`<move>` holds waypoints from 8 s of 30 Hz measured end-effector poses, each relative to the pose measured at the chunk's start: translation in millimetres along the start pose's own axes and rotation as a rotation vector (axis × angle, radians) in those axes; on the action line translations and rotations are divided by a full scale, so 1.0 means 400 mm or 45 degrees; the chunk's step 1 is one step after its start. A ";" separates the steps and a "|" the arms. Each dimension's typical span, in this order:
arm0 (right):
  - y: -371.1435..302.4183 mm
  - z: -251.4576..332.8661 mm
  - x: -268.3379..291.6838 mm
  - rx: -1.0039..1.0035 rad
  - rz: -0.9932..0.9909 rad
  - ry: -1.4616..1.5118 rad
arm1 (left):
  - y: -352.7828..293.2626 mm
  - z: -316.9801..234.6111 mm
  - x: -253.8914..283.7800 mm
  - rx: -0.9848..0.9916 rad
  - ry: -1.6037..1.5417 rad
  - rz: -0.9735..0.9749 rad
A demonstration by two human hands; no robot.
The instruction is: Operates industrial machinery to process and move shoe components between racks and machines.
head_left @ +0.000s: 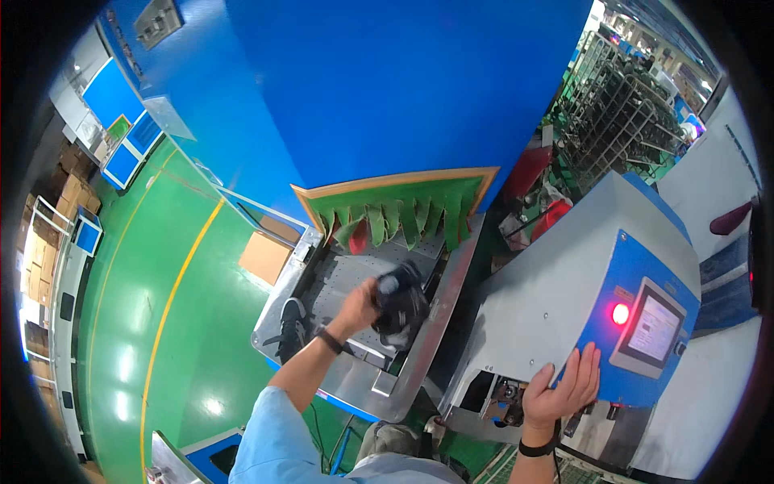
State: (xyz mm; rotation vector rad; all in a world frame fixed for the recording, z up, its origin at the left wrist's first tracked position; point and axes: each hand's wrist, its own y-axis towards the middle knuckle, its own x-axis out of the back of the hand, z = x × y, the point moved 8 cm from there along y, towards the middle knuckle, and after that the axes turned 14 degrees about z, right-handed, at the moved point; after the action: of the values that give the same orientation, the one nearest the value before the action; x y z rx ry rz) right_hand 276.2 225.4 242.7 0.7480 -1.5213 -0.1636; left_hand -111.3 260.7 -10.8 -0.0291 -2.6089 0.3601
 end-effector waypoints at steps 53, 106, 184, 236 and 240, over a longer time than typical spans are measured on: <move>-0.985 0.334 -0.377 -0.338 2.325 1.734 | -2.338 0.179 -0.452 1.252 -0.175 -0.758; -0.040 -0.173 0.130 0.167 -0.118 0.883 | -0.471 0.194 -0.558 0.463 -0.086 0.042; -0.762 -0.200 -0.083 -1.624 0.578 3.607 | -0.596 -0.486 -0.865 -0.007 -0.726 1.264; -0.754 -0.155 0.097 -0.327 0.775 0.658 | -0.570 -0.307 -1.012 0.892 -1.573 1.789; -0.830 -0.136 0.100 -0.539 1.256 1.100 | -0.624 -0.306 -1.033 0.744 -1.172 1.842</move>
State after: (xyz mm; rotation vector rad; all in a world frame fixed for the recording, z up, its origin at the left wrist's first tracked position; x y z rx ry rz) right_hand 446.2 -33.9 106.2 -0.3143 -0.8193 0.5106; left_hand 320.6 14.3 -41.2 -1.9513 -2.5833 1.9311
